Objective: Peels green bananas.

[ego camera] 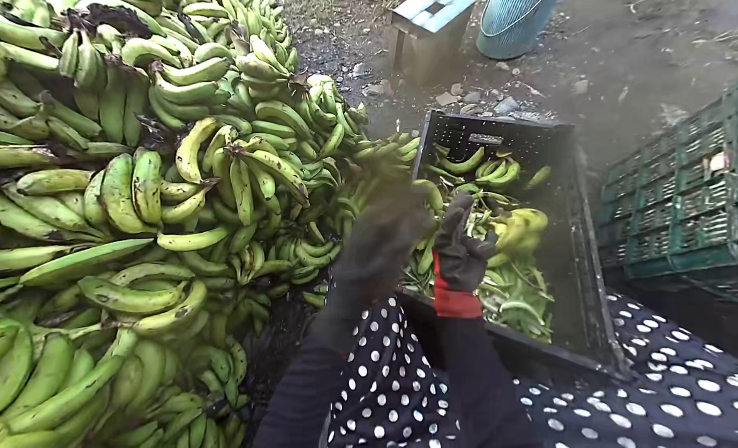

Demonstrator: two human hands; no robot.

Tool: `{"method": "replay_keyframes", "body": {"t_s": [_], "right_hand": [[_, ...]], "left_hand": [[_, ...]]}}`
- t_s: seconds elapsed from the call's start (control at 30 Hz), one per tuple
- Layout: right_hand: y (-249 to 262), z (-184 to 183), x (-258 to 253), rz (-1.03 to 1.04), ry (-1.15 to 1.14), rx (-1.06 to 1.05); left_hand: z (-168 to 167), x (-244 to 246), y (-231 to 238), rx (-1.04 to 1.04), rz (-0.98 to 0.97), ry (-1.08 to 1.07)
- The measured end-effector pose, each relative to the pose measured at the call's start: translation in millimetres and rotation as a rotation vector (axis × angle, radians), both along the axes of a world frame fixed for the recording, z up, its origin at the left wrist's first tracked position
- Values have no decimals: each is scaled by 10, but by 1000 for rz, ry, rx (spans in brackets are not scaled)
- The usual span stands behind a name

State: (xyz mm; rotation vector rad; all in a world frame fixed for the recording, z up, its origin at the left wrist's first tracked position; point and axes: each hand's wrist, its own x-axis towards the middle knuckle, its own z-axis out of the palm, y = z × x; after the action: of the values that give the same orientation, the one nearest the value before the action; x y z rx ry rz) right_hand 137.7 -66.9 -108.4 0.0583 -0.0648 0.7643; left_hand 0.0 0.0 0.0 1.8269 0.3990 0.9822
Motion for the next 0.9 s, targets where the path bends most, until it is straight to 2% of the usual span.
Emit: {"method": "replay_keyframes", "body": {"t_s": [0.07, 0.1, 0.17, 0.27, 0.37, 0.43, 0.5, 0.53, 0.63, 0.73, 0.8, 0.83, 0.9], "right_hand": [[-205, -141, 209, 138, -29, 79], [-316, -163, 287, 194, -36, 29], [-582, -101, 415, 259, -172, -279], [-1094, 20, 527, 313, -418, -765], [-1595, 10, 552, 440, -592, -1108], [-1855, -58, 512, 543, -641, -1188], [-2016, -152, 448, 615, -635, -1232], [-2060, -210, 433, 620, -620, -1237], [-2040, -282, 438, 564, -548, -1237], [-2005, -290, 446, 591, -503, -1222], [-1980, -274, 433, 583, -507, -1258], [-1966, -253, 420, 579, -506, -1277], [-1946, -230, 405, 577, -492, -1290]], "left_hand": [[-64, -451, 211, -136, 302, -69], [-136, -665, 333, -157, 464, 25], [-440, -1062, 596, -193, 708, 431], [-1204, -1521, 875, -379, 722, 1013], [-1889, -1741, 762, -540, 605, 1258], [-2186, -1717, 609, -642, 551, 1233], [-2482, -1643, 546, -730, 610, 1078], [-2498, -1584, 545, -767, 648, 1057], [-2491, -1439, 562, -896, 698, 1184], [-2873, -1477, 551, -972, 778, 1031], [-3194, -1557, 532, -926, 810, 940], [-3242, -1570, 508, -911, 823, 936], [-3063, -1571, 458, -924, 836, 948]]}}
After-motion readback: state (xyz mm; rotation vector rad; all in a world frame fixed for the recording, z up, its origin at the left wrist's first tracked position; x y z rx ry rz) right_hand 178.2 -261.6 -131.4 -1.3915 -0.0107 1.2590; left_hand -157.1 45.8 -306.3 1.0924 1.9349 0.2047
